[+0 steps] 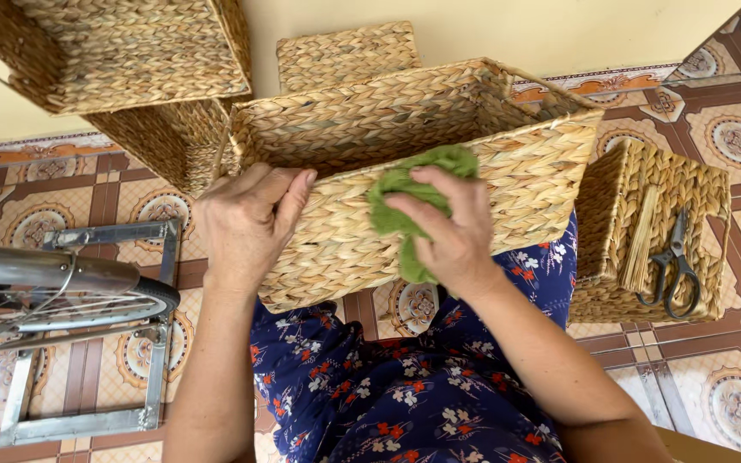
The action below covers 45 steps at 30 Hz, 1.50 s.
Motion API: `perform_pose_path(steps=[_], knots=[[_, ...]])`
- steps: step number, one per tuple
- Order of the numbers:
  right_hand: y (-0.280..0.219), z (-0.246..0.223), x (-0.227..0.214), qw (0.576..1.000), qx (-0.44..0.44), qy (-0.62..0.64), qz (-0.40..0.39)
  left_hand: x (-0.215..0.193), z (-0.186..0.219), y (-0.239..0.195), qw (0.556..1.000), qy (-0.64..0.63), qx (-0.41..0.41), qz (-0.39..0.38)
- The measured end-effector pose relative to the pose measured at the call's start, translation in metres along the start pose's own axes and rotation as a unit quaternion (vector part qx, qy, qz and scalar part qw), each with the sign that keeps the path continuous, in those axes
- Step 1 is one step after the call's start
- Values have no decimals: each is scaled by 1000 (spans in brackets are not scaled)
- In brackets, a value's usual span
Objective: The person wipes the interior and exterior surfaces of woven baskets using a green cloth. They handle multiple baskets one at a time, rotating them to clean different sides and corners.
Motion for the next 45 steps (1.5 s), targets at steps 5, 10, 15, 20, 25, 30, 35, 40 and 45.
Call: perform_pose_path(steps=[5,10,15,20,25,30,35,40,45], knots=[[-16,74,-68,988,117,-99,15,-2,-4,4,999,-42,10,-28],[-18,98,-107,943,300,56,135,-4,-9,12,991,-74,-35,-108],[-32,49,-60,974,206,-33,85,1,-13,7,984,38,-26,-175],[-34,-11,7,981,169,96,20,12,-26,1,968,117,-65,-211],[-31,-55,36,987,25,148,-64,20,-42,-7,967,80,-104,-217],[-38,-7,10,998,9,59,-12,15,-37,-6,978,53,-69,-192],[-56,64,-64,984,175,-36,10,4,-19,3,979,17,-62,-192],[-46,30,-57,988,155,0,11,3,-20,10,983,-41,-17,-180],[-34,-36,-7,986,114,119,-15,4,-19,13,986,-57,-19,-156]])
Point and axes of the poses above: each hand's wrist, its own y-axis towards the middle knuckle, its own x-axis out of the palm, z = x × y, the point moved 2 cm from there along y, towards the middle knuckle, and after that the axes turned 4 degrees about y, right-handed, at the moved point
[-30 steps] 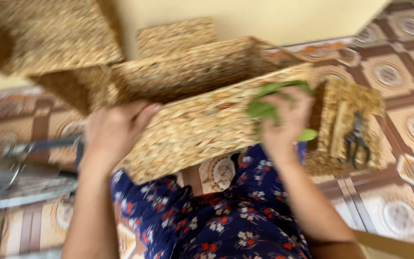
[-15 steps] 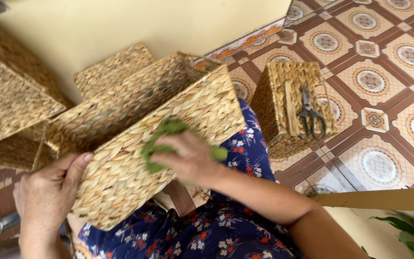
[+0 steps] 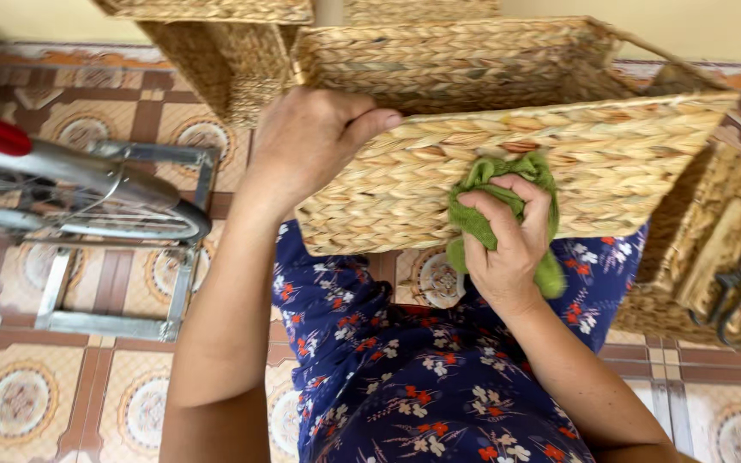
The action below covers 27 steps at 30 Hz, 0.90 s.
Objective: The person wipes the interior and exterior surfaces of woven baskets using a green cloth. They handle multiple baskets one at a time, rotating them to clean different sides and corners.
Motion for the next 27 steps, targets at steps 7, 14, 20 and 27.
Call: perform_pose_path(steps=[7,14,20,27], knots=[[6,-66,73,977,-153,44,-142,10,-5,7,1000,-1,-16,-19],[-3,-80,111,942,-241,-67,-222,5,-6,-2,1000,7,27,5],[-23,-14,32,967,-146,-88,-187,10,-5,-10,998,-27,46,31],[-16,4,-21,991,-19,-82,-105,18,-6,2,995,-4,72,66]])
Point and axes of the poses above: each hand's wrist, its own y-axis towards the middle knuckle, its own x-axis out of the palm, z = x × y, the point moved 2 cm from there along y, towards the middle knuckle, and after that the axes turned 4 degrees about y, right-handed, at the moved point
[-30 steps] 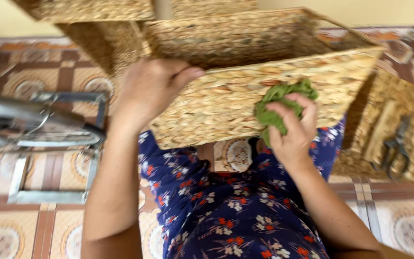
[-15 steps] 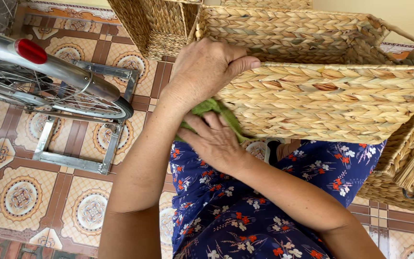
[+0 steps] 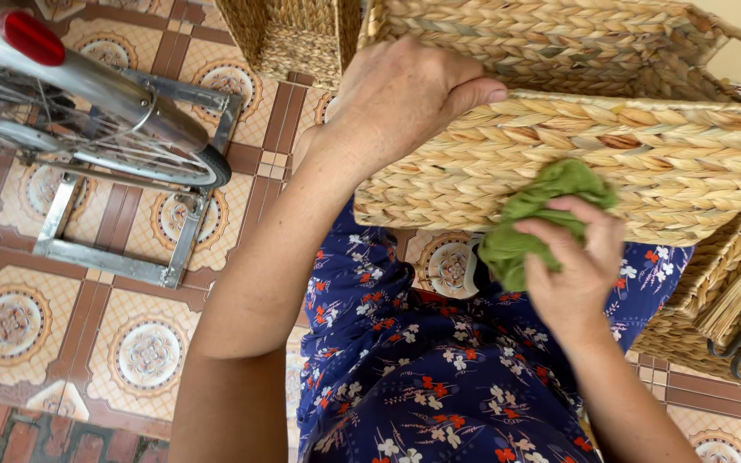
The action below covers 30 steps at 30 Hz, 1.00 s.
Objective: The person wipes the interior and exterior surfaces of woven baskets using a green cloth. They handle multiple baskets one at a time, rotating them to clean different sides and corners.
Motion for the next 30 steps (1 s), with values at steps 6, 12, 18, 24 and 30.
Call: perform_pose_path(steps=[6,12,18,24,30], knots=[[8,-84,69,980,-181,50,-65,-9,6,0,999,43,2,-27],[-6,-38,93,980,-199,-2,-24,-19,9,-6,994,84,10,-73],[-49,62,36,992,-56,-95,59,-16,9,-5,994,83,45,-48],[-53,130,-43,964,156,-24,214,-10,8,-3,994,64,12,-84],[-35,160,-56,752,338,445,350,-17,13,5,989,72,-57,-112]])
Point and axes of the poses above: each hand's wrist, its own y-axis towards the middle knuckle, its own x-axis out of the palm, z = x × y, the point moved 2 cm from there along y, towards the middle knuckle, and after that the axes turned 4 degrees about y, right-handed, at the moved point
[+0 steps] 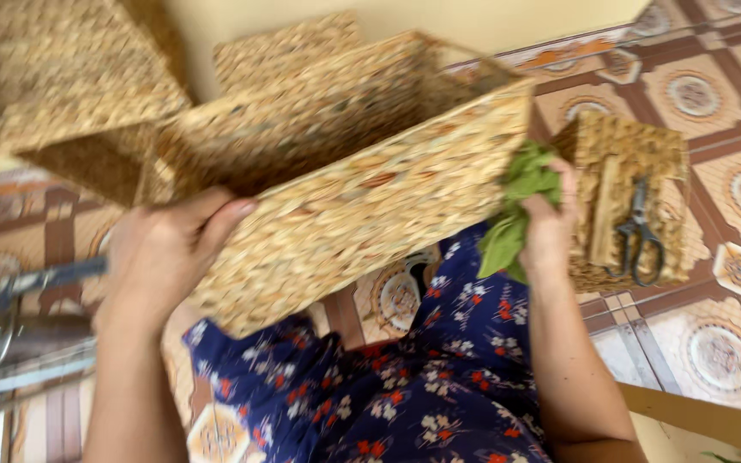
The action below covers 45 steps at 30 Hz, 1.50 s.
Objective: The person wipes the interior and exterior surfaces of woven baskets using a green cloth. They handle multiple baskets one at a time, rotating them to clean different sides and corners.
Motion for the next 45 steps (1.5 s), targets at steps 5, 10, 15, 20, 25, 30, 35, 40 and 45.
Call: perform_pose_path(steps=[5,10,15,20,25,30,35,40,45], knots=[[-19,-4,15,994,-2,-102,34,1,38,26,993,-105,35,34],[-28,-16,10,978,-34,-204,2,46,92,75,993,23,17,-111],[-60,-30,31,921,-295,-249,-57,45,104,78,990,-31,14,-134],[-124,18,97,778,-456,-358,-244,37,106,77,992,-38,15,-118],[-110,45,59,784,-384,-419,-250,42,98,68,989,-28,29,-144],[-66,0,23,826,-338,-428,-140,52,100,73,986,-78,66,-132],[-47,-43,28,918,-243,-310,-39,55,96,82,983,-92,83,-137],[-48,-60,71,898,-265,-350,-41,65,89,86,967,-134,54,-208],[-75,-14,119,819,-352,-437,-119,61,89,85,961,-142,-11,-238]])
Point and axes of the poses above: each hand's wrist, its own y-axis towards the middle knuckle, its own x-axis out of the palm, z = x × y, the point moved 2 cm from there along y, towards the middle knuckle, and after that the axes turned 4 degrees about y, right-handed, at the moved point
